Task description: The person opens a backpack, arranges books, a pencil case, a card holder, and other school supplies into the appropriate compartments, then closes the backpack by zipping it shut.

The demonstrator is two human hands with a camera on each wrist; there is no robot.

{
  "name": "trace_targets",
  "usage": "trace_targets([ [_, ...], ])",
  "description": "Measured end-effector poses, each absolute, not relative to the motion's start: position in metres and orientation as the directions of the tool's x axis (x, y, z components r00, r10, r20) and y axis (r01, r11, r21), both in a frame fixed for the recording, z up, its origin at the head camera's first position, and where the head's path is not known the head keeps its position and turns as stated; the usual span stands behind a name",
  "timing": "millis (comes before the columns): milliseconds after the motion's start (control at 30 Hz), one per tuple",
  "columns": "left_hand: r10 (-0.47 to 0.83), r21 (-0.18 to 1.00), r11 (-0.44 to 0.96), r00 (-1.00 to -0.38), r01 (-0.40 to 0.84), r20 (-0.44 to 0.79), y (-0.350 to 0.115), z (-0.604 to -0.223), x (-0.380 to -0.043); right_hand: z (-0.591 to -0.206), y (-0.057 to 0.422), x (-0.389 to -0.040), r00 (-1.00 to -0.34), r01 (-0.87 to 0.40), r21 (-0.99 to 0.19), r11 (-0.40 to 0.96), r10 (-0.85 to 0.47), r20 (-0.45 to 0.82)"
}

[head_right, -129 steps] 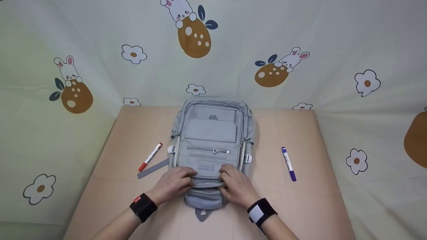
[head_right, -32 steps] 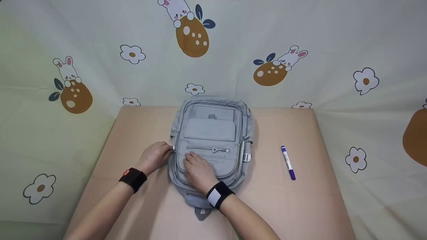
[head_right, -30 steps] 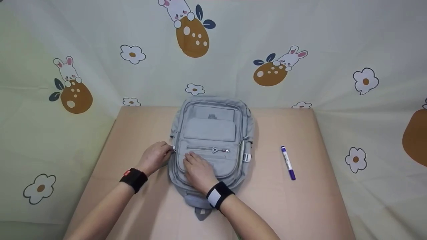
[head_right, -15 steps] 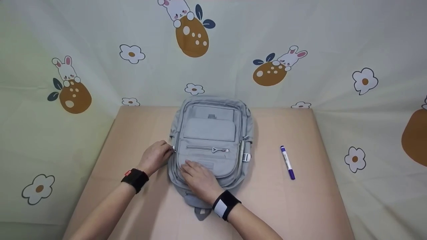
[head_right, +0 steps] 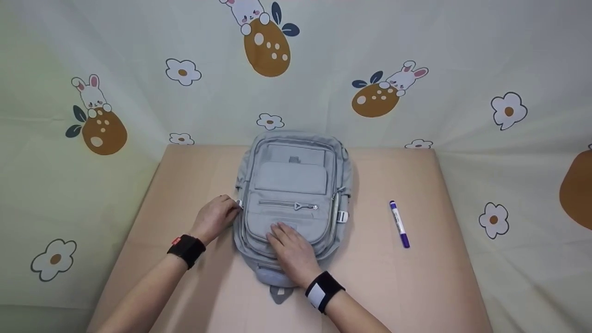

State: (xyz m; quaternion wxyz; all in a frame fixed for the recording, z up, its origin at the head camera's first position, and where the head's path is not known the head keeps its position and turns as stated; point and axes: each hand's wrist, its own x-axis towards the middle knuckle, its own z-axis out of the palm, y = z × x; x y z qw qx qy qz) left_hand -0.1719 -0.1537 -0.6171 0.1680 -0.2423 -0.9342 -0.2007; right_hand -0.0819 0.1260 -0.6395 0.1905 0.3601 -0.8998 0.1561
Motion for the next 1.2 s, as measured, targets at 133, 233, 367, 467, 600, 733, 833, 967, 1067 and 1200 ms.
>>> trace_targets([
  [133, 0.394, 0.275, 0.812, -0.831, 0.515, 0.392, -0.154, -0.616, -0.17, -0.638, 0.125, -0.082, -0.692, -0.69, -0.154, 0.707, -0.583, 0.426],
  [233, 0.414, 0.247, 0.82, -0.832, 0.517, 0.368, -0.156, -0.615, -0.165, -0.637, 0.123, -0.082, -0.7, -0.686, -0.157, 0.711, -0.585, 0.409],
  [367, 0.449, 0.225, 0.817, -0.831, 0.531, 0.329, -0.159, -0.615, -0.151, -0.636, 0.122, -0.081, -0.702, -0.686, -0.156, 0.711, -0.59, 0.398],
  [467, 0.462, 0.231, 0.818, -0.841, 0.526, 0.28, -0.159, -0.613, -0.138, -0.635, 0.122, -0.081, -0.706, -0.683, -0.16, 0.713, -0.587, 0.396],
  [600, 0.484, 0.26, 0.809, -0.848, 0.527, 0.213, -0.155, -0.611, -0.121, -0.636, 0.123, -0.082, -0.709, -0.679, -0.156, 0.717, -0.585, 0.395],
  [733, 0.521, 0.25, 0.793, -0.832, 0.555, 0.192, -0.15, -0.611, -0.111, -0.638, 0.123, -0.083, -0.692, -0.69, -0.143, 0.709, -0.59, 0.415],
  [833, 0.523, 0.245, 0.797, -0.834, 0.551, 0.176, -0.15, -0.612, -0.108, -0.638, 0.124, -0.084, -0.679, -0.701, -0.141, 0.699, -0.595, 0.43],
  [967, 0.517, 0.276, 0.793, -0.84, 0.543, 0.167, -0.151, -0.613, -0.108, -0.635, 0.131, -0.085, -0.663, -0.725, -0.167, 0.668, -0.61, 0.435],
  [1067, 0.521, 0.292, 0.78, -0.833, 0.553, 0.187, -0.151, -0.615, -0.108, -0.628, 0.143, -0.086, -0.654, -0.739, -0.192, 0.646, -0.617, 0.439],
  [1200, 0.52, 0.312, 0.763, -0.825, 0.565, 0.221, -0.153, -0.617, -0.108, -0.62, 0.167, -0.087, -0.686, -0.708, -0.207, 0.675, -0.589, 0.427],
])
